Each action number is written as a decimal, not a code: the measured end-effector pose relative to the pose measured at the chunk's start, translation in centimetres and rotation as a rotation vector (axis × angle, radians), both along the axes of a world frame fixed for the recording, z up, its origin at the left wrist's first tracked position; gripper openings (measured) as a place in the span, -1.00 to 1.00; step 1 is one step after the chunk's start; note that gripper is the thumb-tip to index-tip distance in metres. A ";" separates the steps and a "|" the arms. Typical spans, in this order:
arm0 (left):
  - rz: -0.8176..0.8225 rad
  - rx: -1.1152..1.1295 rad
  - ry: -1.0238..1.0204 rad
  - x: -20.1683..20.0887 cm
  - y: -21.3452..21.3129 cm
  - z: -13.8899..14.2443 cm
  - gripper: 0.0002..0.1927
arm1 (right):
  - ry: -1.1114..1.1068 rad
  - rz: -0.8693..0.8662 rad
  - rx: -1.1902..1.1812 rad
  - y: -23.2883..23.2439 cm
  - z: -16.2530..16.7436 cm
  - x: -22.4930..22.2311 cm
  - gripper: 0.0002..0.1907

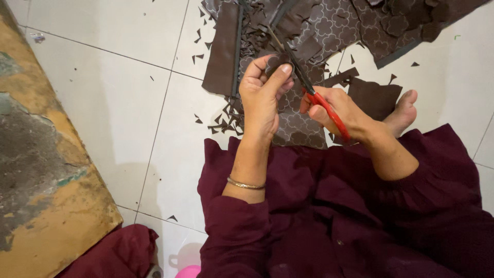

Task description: The person sits on the floor and uses red-handled scissors to cut flower-shaped pieces from a brown patterned fabric. The person holds the fabric with the left hand and cuts with the right, repeatedly trimming shapes and dropping the cut pieces onto the floor.

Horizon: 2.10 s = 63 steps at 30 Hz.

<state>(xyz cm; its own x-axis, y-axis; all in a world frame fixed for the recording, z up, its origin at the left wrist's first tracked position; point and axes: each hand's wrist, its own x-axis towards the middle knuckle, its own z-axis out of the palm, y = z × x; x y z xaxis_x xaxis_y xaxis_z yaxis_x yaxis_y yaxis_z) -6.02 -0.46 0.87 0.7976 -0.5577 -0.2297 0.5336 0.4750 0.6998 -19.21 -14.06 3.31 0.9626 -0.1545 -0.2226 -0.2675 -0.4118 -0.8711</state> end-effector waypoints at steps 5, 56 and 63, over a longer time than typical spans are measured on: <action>0.000 -0.012 0.031 0.0 0.0 -0.1 -0.77 | -0.054 -0.005 -0.017 0.0 -0.8 0.1 -0.02; -0.283 0.891 -0.746 0.0 0.0 0.4 -0.75 | 0.164 -0.454 0.164 -5.3 -0.7 1.7 -0.66; -0.149 1.022 -0.925 1.0 0.0 -1.1 -0.76 | -0.652 -1.012 0.845 -11.6 -1.9 -1.2 -0.84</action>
